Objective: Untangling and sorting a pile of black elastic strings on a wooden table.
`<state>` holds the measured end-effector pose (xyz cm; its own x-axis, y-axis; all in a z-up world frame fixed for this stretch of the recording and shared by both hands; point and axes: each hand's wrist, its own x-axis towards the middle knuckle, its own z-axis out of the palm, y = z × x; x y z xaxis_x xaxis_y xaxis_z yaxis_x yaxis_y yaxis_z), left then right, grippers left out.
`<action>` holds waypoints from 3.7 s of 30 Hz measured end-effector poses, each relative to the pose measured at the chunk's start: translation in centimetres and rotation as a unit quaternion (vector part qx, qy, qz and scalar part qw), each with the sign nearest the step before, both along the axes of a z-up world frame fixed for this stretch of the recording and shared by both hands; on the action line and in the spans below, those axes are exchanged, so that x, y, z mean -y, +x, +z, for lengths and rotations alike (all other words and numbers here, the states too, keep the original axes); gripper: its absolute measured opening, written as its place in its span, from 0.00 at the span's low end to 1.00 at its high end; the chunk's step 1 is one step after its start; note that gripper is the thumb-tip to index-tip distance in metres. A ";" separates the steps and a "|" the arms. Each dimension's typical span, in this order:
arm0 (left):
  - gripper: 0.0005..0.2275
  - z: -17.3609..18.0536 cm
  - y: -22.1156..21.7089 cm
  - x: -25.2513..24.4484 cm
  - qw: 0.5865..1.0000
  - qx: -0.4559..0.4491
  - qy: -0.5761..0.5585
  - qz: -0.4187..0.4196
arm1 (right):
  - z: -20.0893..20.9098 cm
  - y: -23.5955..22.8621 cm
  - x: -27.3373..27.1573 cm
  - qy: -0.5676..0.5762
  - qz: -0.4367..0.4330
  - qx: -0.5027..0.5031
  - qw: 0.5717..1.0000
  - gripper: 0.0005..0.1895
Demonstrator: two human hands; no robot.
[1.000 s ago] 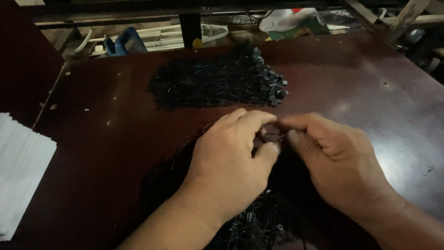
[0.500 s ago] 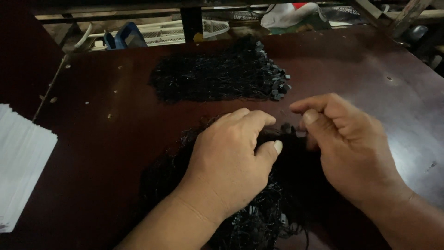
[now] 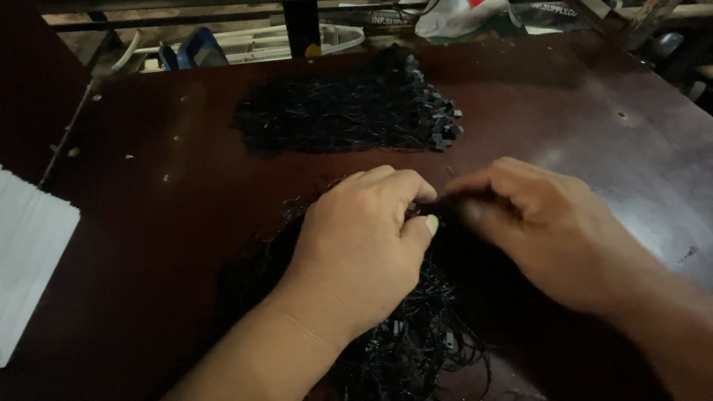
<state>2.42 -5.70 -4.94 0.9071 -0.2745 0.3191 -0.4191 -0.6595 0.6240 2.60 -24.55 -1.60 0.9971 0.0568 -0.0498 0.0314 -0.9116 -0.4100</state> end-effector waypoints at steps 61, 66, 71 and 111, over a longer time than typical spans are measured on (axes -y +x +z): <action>0.10 8.6 -4.1 0.5 0.918 -0.297 -0.214 0.154 | 2.3 -0.2 3.8 0.492 0.001 -0.018 0.870 0.08; 0.08 8.0 -3.9 0.5 0.920 -0.277 -0.216 0.175 | 1.5 0.0 5.2 0.568 0.036 -0.064 0.820 0.10; 0.11 5.9 -3.4 -0.1 0.970 -0.180 -0.069 0.150 | 1.7 0.6 5.4 0.599 0.047 -0.047 0.798 0.11; 0.27 6.0 -3.5 1.2 0.976 0.119 -0.144 0.111 | 9.5 -2.3 -0.9 0.170 0.100 0.193 0.961 0.04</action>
<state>-1.07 -6.85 1.03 0.8250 0.0518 0.5628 -0.4417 -0.5622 0.6992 0.35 -23.60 7.95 0.9049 0.1967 0.3774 0.4019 -0.6869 -0.6056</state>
